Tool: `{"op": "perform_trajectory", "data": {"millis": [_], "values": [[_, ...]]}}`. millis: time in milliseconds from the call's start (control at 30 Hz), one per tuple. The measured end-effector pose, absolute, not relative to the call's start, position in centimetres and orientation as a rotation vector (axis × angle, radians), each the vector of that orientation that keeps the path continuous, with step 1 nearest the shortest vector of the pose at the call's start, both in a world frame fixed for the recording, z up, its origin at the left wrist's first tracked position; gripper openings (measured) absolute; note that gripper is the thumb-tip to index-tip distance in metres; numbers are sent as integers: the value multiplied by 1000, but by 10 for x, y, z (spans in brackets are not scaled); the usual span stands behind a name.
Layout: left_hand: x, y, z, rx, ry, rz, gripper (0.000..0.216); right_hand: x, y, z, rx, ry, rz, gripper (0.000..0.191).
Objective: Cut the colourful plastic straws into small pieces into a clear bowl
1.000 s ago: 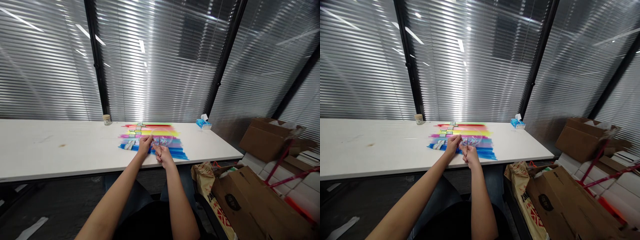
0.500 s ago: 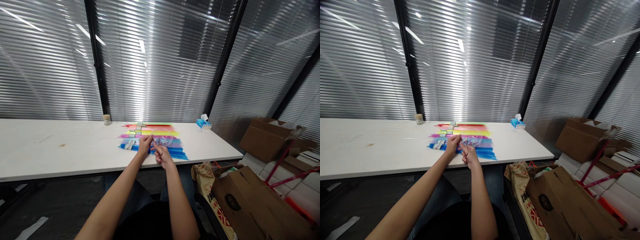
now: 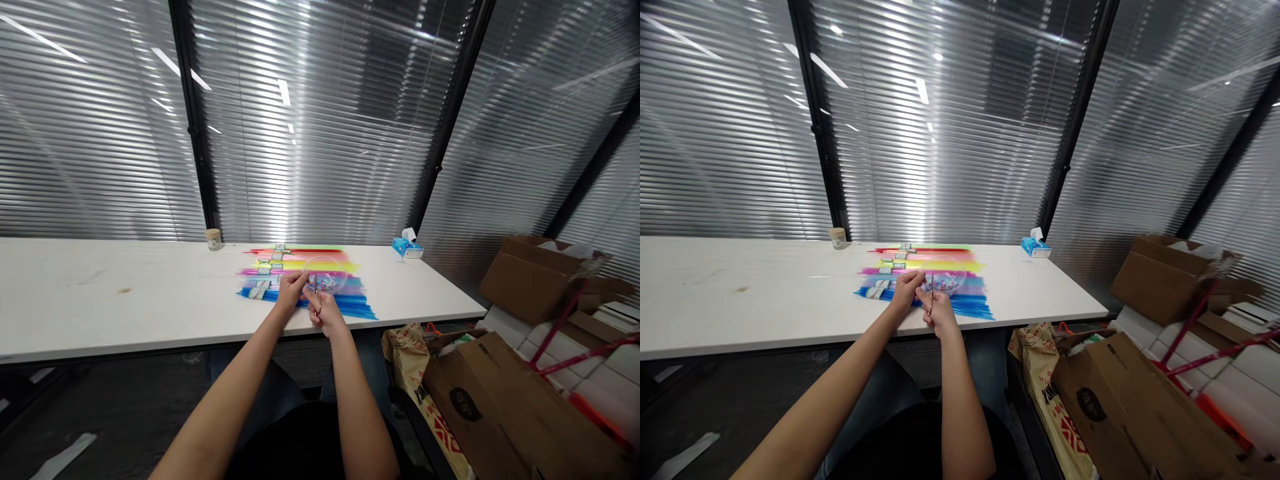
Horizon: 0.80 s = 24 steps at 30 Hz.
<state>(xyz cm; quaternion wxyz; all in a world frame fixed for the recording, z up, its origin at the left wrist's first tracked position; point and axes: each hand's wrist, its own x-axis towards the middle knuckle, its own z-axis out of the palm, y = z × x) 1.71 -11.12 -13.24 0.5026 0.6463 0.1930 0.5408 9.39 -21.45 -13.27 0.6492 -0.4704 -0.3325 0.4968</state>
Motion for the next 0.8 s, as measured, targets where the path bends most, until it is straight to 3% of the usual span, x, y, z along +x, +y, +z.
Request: {"op": "perform_trajectory", "data": {"millis": [800], "values": [[17,-106,-136,1537,457,1317,51,105,-215,-132,-1089,-751,1078,46]]}}
